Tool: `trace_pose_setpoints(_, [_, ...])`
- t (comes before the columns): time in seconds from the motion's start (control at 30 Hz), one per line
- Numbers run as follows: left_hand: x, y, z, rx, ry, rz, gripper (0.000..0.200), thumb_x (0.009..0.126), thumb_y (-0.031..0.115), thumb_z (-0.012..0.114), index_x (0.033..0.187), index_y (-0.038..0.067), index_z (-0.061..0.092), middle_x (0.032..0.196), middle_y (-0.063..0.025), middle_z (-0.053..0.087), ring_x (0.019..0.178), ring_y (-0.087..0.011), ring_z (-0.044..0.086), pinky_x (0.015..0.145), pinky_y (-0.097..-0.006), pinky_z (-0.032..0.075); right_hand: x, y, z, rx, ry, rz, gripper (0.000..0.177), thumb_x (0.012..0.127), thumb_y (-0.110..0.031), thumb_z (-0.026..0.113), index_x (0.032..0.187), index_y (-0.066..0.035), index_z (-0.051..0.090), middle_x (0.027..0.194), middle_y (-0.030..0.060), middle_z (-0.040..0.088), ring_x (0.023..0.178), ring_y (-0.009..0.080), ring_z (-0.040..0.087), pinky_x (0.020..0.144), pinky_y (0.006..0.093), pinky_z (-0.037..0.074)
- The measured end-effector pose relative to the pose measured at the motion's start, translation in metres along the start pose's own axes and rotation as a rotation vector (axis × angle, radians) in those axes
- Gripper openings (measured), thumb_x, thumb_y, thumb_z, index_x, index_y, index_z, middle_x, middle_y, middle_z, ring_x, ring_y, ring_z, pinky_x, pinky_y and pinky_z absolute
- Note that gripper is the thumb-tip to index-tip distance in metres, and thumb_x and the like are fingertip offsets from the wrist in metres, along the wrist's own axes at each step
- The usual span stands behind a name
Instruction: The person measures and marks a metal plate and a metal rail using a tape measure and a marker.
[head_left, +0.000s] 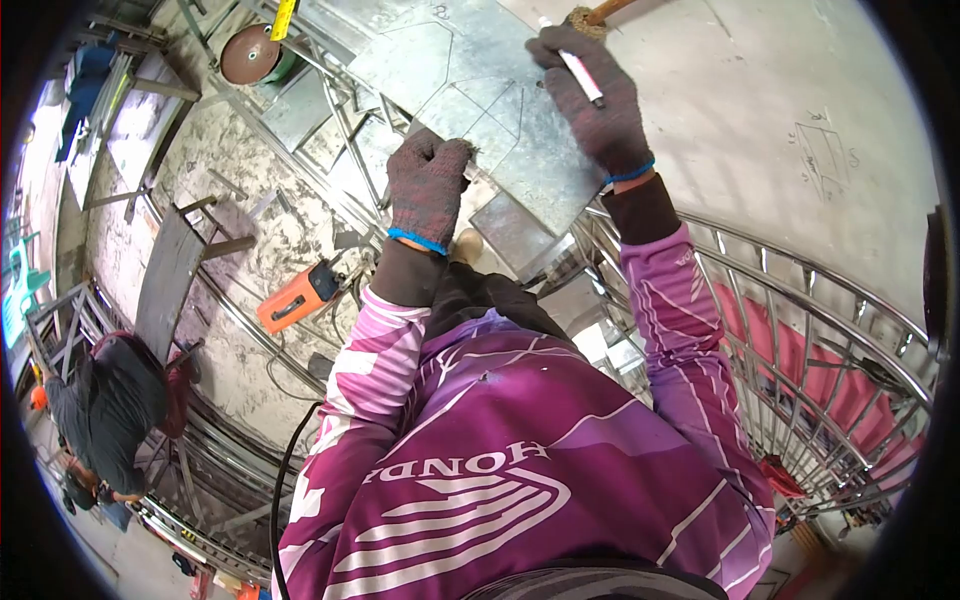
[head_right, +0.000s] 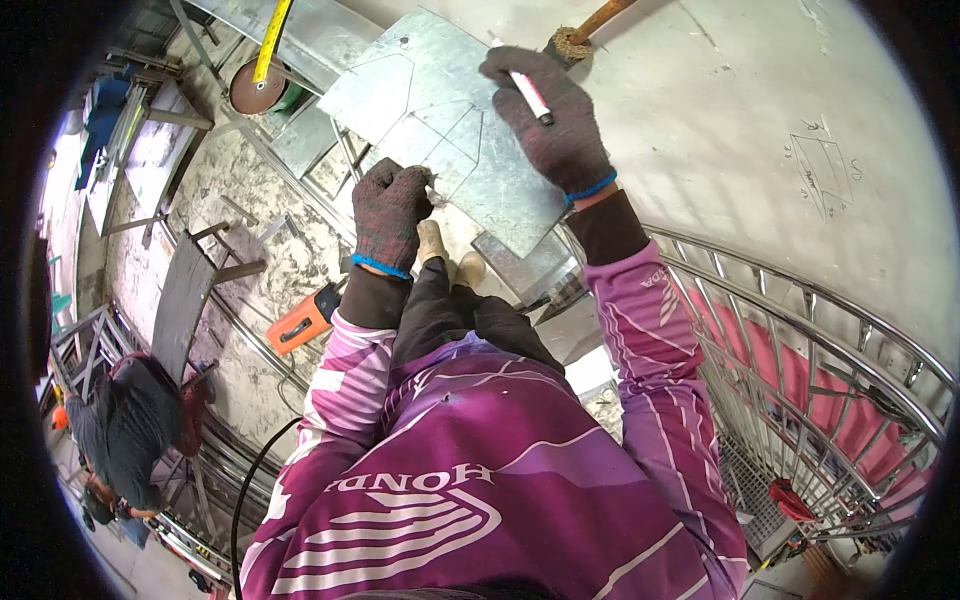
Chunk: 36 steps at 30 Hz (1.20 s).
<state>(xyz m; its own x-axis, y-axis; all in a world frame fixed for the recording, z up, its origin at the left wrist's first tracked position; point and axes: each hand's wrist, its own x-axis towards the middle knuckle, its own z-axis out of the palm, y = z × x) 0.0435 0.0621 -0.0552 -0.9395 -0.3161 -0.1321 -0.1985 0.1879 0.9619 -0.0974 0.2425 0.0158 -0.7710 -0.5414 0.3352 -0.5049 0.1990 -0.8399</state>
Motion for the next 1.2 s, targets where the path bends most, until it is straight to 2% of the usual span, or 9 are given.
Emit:
trace_pose_setpoints(0.03, [0.002,0.009,0.003,-0.160,0.128,-0.028,0.031,0.083,0.021,0.071,0.066,-0.003,0.061,0.057,-0.0102,0.060,0.052,-0.0164,0.060,0.052,-0.0331,0.048,0.001,-0.003,-0.004,-0.035,0.027,0.012,0.036,0.088,-0.003,0.070,0.123,-0.008,0.065,0.126,0.0116,0.066,0.113,0.0221,0.068,0.096,0.0326,0.055])
trace_pose_setpoints(0.13, [0.003,0.018,0.003,-0.281,0.110,-0.223,0.030,0.083,0.021,0.071,0.068,-0.003,0.061,0.057,-0.0096,0.059,0.052,-0.0157,0.059,0.052,-0.0322,0.048,0.005,-0.007,-0.012,-0.158,0.042,-0.053,0.036,0.087,-0.003,0.070,0.122,-0.009,0.066,0.125,0.0105,0.067,0.113,0.0240,0.067,0.097,0.0340,0.054])
trace_pose_setpoints(0.23, [0.003,0.013,0.003,-0.252,0.095,-0.174,0.029,0.083,0.021,0.071,0.068,-0.002,0.061,0.057,-0.0092,0.059,0.051,-0.0155,0.059,0.052,-0.0316,0.048,0.006,-0.007,-0.010,-0.324,-0.060,-0.202,0.040,0.082,-0.003,0.072,0.120,-0.013,0.067,0.121,0.0056,0.069,0.112,0.0298,0.063,0.097,0.0396,0.051])
trace_pose_setpoints(0.33, [0.002,0.014,0.001,-0.189,0.086,-0.109,0.029,0.083,0.021,0.071,0.068,-0.002,0.060,0.057,-0.0087,0.059,0.052,-0.0152,0.058,0.052,-0.0313,0.047,0.008,-0.013,-0.004,-0.471,-0.103,-0.332,0.043,0.081,0.004,0.071,0.121,-0.008,0.066,0.118,0.0096,0.069,0.115,0.0302,0.064,0.099,0.0398,0.051])
trace_pose_setpoints(0.93, [-0.005,0.017,0.009,-0.433,0.150,-0.249,0.034,0.084,0.023,0.071,0.066,-0.001,0.057,0.057,-0.0050,0.051,0.051,-0.0134,0.055,0.050,-0.0318,0.046,0.002,-0.002,0.012,-0.533,-0.152,-0.357,0.036,0.076,-0.011,0.078,0.112,-0.016,0.072,0.109,0.0046,0.072,0.109,0.0304,0.064,0.098,0.0450,0.048])
trace_pose_setpoints(1.03, [-0.003,0.015,0.010,-0.544,0.143,-0.339,0.037,0.083,0.027,0.076,0.067,-0.001,0.056,0.060,-0.0052,0.052,0.058,-0.0140,0.056,0.056,-0.0318,0.047,0.003,-0.001,0.011,-0.548,-0.169,-0.355,0.037,0.076,-0.010,0.078,0.113,-0.016,0.071,0.110,0.0051,0.071,0.109,0.0307,0.064,0.098,0.0449,0.049])
trace_pose_setpoints(1.1, [0.002,0.003,0.016,-0.309,0.309,-0.276,0.040,0.082,0.032,0.081,0.086,-0.001,0.058,0.077,-0.0081,0.059,0.074,-0.0172,0.059,0.067,-0.0329,0.050,0.002,-0.002,0.011,-0.565,-0.177,-0.364,0.037,0.077,-0.010,0.078,0.113,-0.015,0.071,0.110,0.0054,0.071,0.109,0.0309,0.064,0.098,0.0448,0.049])
trace_pose_setpoints(1.13, [0.006,0.005,0.019,-0.311,0.311,-0.277,0.040,0.082,0.032,0.081,0.086,-0.001,0.058,0.077,-0.0081,0.059,0.074,-0.0172,0.059,0.067,-0.0329,0.050,0.002,-0.003,0.011,-0.559,-0.185,-0.347,0.036,0.078,-0.009,0.077,0.113,-0.014,0.071,0.112,0.0062,0.072,0.111,0.0321,0.064,0.100,0.0449,0.049])
trace_pose_setpoints(1.2, [0.013,0.010,0.027,-0.414,0.371,-0.315,0.058,0.080,0.037,0.084,0.110,-0.003,0.054,0.097,-0.0114,0.061,0.090,-0.0209,0.059,0.079,-0.0343,0.050,0.001,-0.005,0.011,-0.552,-0.198,-0.329,0.036,0.078,-0.008,0.077,0.113,-0.014,0.071,0.114,0.0070,0.072,0.114,0.0333,0.064,0.102,0.0450,0.049])
